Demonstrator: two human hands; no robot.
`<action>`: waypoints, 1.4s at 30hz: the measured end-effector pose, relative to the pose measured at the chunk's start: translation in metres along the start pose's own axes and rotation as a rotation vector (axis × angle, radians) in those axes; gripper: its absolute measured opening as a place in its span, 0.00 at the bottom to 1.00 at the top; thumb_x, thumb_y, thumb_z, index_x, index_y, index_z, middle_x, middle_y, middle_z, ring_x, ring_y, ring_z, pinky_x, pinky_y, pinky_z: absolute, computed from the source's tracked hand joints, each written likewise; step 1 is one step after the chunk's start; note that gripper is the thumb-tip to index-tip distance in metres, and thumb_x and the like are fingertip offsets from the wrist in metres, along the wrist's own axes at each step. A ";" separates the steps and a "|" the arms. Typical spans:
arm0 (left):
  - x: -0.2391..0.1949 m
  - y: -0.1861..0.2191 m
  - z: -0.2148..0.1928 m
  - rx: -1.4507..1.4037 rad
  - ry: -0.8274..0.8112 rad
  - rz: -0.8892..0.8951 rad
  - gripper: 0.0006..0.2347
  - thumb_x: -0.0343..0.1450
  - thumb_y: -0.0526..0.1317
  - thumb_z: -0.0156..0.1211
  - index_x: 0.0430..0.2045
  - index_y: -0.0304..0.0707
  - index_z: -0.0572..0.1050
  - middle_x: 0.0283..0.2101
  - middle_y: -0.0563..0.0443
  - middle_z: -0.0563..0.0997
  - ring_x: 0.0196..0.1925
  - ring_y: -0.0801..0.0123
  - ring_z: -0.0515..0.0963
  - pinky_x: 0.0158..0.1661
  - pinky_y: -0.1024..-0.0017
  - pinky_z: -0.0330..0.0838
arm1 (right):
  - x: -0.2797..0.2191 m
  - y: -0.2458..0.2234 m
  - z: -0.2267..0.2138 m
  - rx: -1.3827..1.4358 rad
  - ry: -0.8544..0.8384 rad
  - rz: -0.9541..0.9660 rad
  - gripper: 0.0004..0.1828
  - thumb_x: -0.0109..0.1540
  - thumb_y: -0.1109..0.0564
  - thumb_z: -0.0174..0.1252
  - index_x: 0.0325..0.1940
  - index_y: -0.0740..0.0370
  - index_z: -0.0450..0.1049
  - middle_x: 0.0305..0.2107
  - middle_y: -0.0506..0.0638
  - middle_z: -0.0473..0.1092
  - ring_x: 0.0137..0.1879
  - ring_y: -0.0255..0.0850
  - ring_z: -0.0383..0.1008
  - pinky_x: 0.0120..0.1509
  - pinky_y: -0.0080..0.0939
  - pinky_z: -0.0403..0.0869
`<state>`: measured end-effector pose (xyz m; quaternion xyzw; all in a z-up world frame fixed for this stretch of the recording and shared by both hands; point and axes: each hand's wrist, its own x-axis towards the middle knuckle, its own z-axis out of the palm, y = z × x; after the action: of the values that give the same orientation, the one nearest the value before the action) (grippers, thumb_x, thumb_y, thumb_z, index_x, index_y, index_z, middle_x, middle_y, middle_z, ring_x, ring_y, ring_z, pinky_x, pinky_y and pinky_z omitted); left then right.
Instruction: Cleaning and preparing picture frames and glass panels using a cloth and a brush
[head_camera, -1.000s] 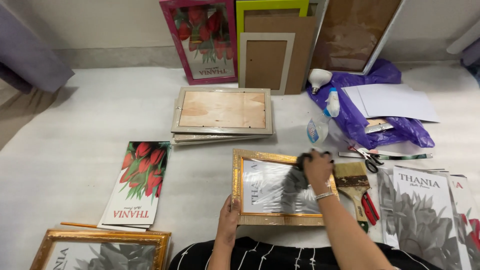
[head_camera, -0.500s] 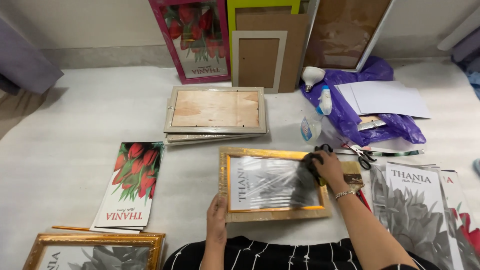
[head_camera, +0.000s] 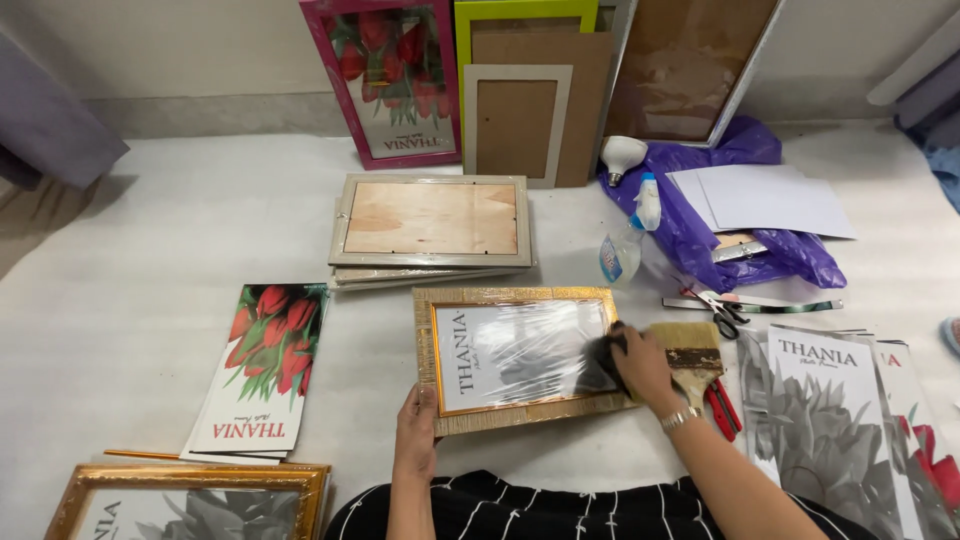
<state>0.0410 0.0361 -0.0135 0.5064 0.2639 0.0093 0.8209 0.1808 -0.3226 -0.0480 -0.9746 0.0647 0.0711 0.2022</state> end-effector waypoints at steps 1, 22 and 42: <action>-0.001 0.000 -0.001 -0.001 0.002 0.002 0.26 0.67 0.53 0.58 0.52 0.29 0.77 0.50 0.36 0.82 0.53 0.54 0.78 0.55 0.61 0.69 | 0.022 0.004 0.009 0.000 -0.001 -0.003 0.19 0.65 0.49 0.56 0.60 0.47 0.71 0.49 0.58 0.67 0.49 0.54 0.75 0.53 0.53 0.78; 0.022 -0.046 -0.016 -0.099 -0.090 0.074 0.14 0.77 0.48 0.54 0.29 0.36 0.72 0.36 0.49 0.77 0.41 0.68 0.72 0.44 0.70 0.67 | -0.075 -0.038 0.003 -0.025 -0.206 0.067 0.23 0.65 0.45 0.51 0.65 0.45 0.67 0.61 0.63 0.60 0.65 0.70 0.62 0.64 0.69 0.74; 0.012 -0.044 -0.005 -0.197 -0.245 -0.121 0.23 0.73 0.52 0.53 0.54 0.31 0.73 0.52 0.37 0.81 0.47 0.57 0.79 0.44 0.64 0.73 | -0.086 0.065 -0.086 1.047 -0.328 0.599 0.41 0.65 0.39 0.47 0.75 0.68 0.57 0.69 0.66 0.61 0.73 0.57 0.60 0.74 0.54 0.58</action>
<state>0.0381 0.0225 -0.0568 0.4041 0.1899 -0.0760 0.8916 0.0959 -0.4084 0.0191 -0.6623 0.3296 0.2324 0.6315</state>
